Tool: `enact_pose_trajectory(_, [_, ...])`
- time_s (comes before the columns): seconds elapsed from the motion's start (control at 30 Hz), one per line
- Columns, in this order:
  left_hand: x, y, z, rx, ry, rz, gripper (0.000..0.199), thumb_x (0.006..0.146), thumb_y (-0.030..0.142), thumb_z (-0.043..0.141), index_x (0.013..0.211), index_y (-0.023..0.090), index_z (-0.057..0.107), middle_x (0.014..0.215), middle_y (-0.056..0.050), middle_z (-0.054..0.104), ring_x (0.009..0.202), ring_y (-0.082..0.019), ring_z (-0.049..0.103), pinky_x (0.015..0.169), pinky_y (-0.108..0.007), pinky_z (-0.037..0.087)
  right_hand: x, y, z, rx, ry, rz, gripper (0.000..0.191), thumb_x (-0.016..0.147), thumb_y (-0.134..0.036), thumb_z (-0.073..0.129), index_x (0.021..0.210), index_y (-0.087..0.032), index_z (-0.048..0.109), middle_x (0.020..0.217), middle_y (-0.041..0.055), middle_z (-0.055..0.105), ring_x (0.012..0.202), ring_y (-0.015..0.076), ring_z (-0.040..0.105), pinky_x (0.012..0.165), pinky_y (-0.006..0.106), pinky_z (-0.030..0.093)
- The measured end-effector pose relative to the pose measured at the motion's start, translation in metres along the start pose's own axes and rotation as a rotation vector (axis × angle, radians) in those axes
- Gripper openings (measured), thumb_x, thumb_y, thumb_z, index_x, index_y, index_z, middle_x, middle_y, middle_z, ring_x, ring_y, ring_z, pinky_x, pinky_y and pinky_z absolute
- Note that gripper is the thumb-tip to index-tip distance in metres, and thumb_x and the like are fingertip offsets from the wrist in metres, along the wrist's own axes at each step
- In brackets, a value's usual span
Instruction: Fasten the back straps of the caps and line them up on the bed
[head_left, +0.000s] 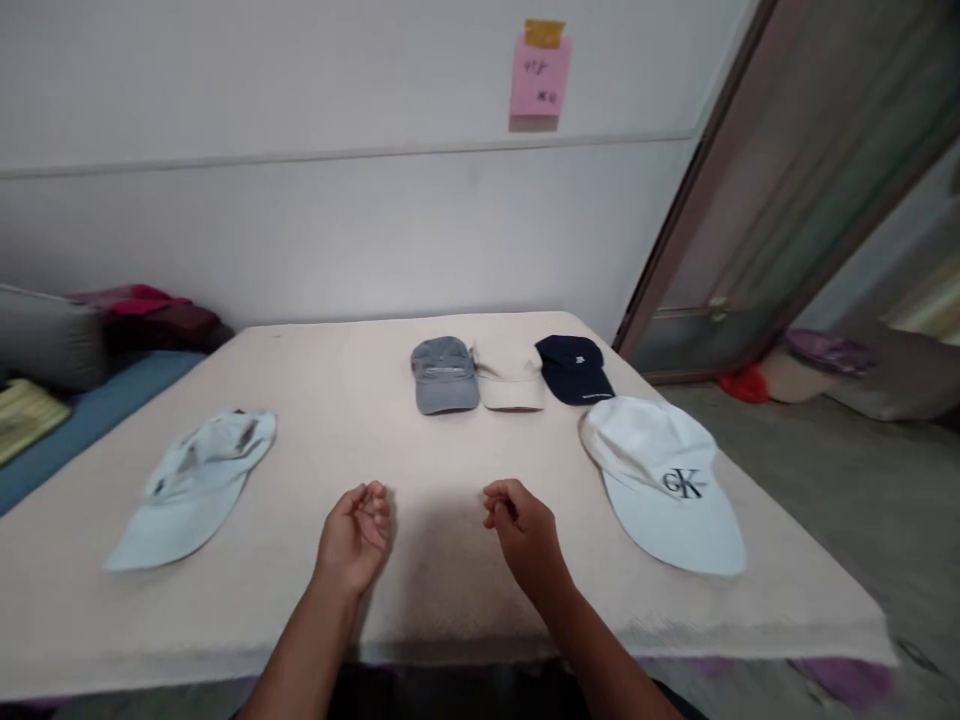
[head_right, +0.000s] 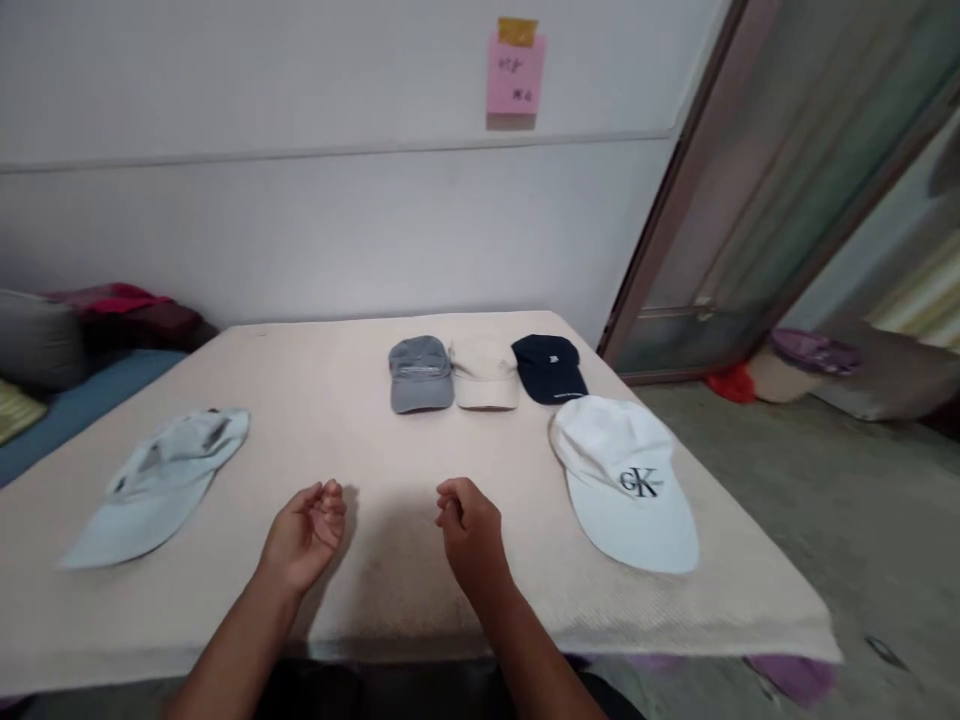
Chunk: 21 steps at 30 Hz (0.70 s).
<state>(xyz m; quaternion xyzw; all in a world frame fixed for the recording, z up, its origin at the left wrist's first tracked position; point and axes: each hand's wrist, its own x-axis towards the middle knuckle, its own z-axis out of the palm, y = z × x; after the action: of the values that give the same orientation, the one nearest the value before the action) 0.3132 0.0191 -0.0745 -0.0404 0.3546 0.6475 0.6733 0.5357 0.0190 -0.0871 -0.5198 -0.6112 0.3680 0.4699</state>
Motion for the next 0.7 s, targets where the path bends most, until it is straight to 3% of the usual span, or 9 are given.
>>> enact_pose_trajectory(0.23, [-0.004,0.071,-0.05,-0.143,0.217,0.26,0.02,0.079,0.002,0.037,0.074,0.01,0.054,0.056,0.001,0.053,0.04,-0.005,0.05,0.036,-0.012,0.041,0.002,-0.011,0.072,0.014,-0.21,-0.038,0.017,0.079,-0.012,0.041,0.084,-0.017,0.056,0.074,0.0021,0.059,0.06,0.0131,0.059,0.059,0.026,0.044])
enact_pose_trajectory(0.47, [-0.013,0.132,-0.106,-0.245,0.463,0.514,0.02,0.075,-0.001,0.035,0.074,0.013,0.05,0.062,0.0,0.055,0.041,-0.004,0.049,0.037,-0.01,0.039,0.001,-0.001,0.119,-0.037,-0.336,-0.052,0.016,0.079,-0.011,0.041,0.084,-0.018,0.055,0.075,0.0025,0.059,0.063,0.0134,0.057,0.061,0.026,0.043])
enact_pose_trajectory(0.57, [-0.019,0.148,-0.123,-0.251,0.488,0.57,0.018,0.08,0.004,0.036,0.073,0.013,0.049,0.062,0.001,0.056,0.04,-0.003,0.048,0.037,-0.01,0.037,0.001,0.003,0.133,-0.074,-0.36,-0.065,0.018,0.078,-0.01,0.041,0.085,-0.018,0.055,0.075,0.0026,0.059,0.064,0.0136,0.057,0.062,0.026,0.042])
enact_pose_trajectory(0.7, [-0.023,0.161,-0.131,-0.229,0.414,0.537,0.015,0.083,0.011,0.042,0.07,0.015,0.048,0.054,0.004,0.051,0.036,-0.004,0.044,0.034,-0.01,0.035,0.0,0.004,0.146,-0.149,-0.394,-0.115,0.016,0.076,-0.009,0.042,0.081,-0.017,0.055,0.074,0.0029,0.059,0.068,0.0147,0.055,0.065,0.026,0.04])
